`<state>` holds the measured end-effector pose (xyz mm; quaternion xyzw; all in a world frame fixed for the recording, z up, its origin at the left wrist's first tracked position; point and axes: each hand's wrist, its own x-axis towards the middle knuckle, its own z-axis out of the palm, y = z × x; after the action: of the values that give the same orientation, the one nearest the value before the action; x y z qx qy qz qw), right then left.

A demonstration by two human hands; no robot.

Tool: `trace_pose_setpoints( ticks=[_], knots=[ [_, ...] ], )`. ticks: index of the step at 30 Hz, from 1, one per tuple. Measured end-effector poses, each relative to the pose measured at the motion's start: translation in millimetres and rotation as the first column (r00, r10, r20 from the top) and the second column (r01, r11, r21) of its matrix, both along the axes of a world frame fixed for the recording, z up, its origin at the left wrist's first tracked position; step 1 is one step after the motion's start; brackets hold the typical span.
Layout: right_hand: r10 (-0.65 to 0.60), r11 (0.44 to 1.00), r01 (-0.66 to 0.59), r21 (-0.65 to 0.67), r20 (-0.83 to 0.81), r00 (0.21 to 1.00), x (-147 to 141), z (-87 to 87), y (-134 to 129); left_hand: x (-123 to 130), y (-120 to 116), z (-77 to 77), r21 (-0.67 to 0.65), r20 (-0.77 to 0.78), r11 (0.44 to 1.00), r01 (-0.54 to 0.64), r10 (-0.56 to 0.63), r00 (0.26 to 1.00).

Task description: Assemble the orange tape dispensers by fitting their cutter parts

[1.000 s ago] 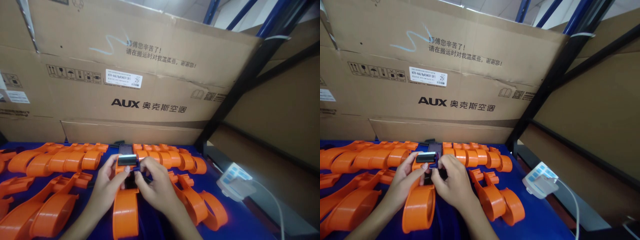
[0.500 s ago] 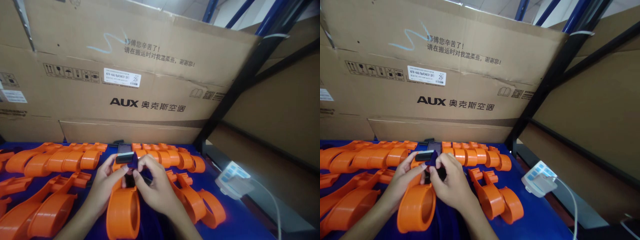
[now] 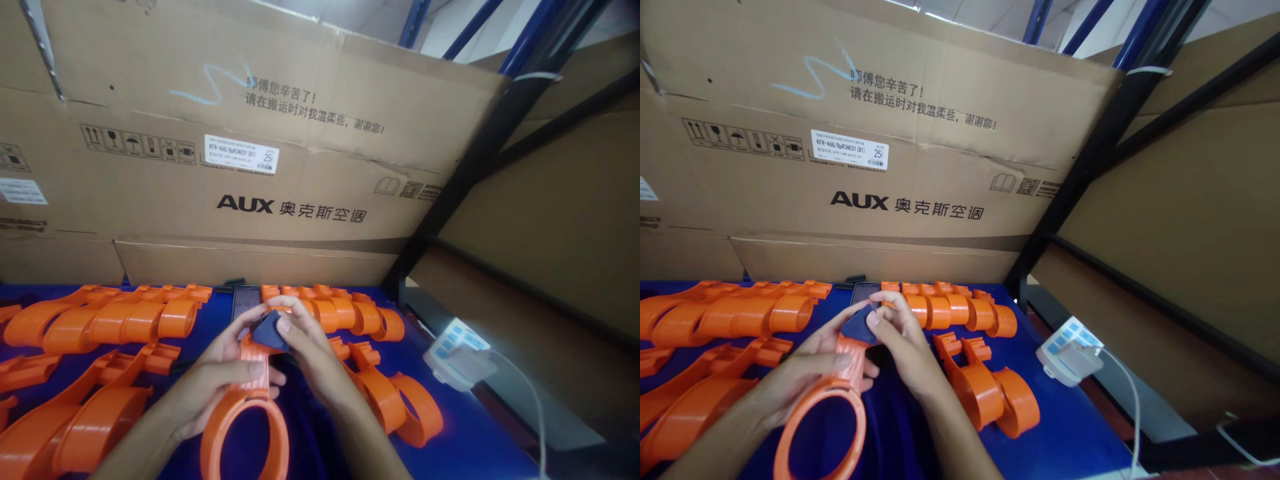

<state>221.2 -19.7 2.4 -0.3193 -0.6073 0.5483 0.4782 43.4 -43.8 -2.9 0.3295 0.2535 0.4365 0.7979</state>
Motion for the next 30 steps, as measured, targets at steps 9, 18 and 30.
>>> trace_pose_setpoints(
  ticks=[9, 18, 30],
  knots=[
    [-0.088, 0.995, 0.085, 0.043, 0.085, 0.993, -13.1, -5.8, -2.2, 4.8, 2.6, -0.7, 0.073, -0.078, 0.993, -0.089, 0.094, 0.993],
    [-0.199, 0.969, 0.14, 0.205, 0.301, 0.933, 0.8, 8.6, -3.6, -0.5, 10.6, -6.4, 0.057, -0.113, 0.984, -0.167, 0.173, 0.979],
    [-0.145, 0.957, -0.144, 0.25, 0.849, 0.508, 29.0, 25.9, -29.9, -9.6, 10.9, -4.1, -0.08, 0.067, 0.982, -0.17, 0.176, 0.982]
  ],
)
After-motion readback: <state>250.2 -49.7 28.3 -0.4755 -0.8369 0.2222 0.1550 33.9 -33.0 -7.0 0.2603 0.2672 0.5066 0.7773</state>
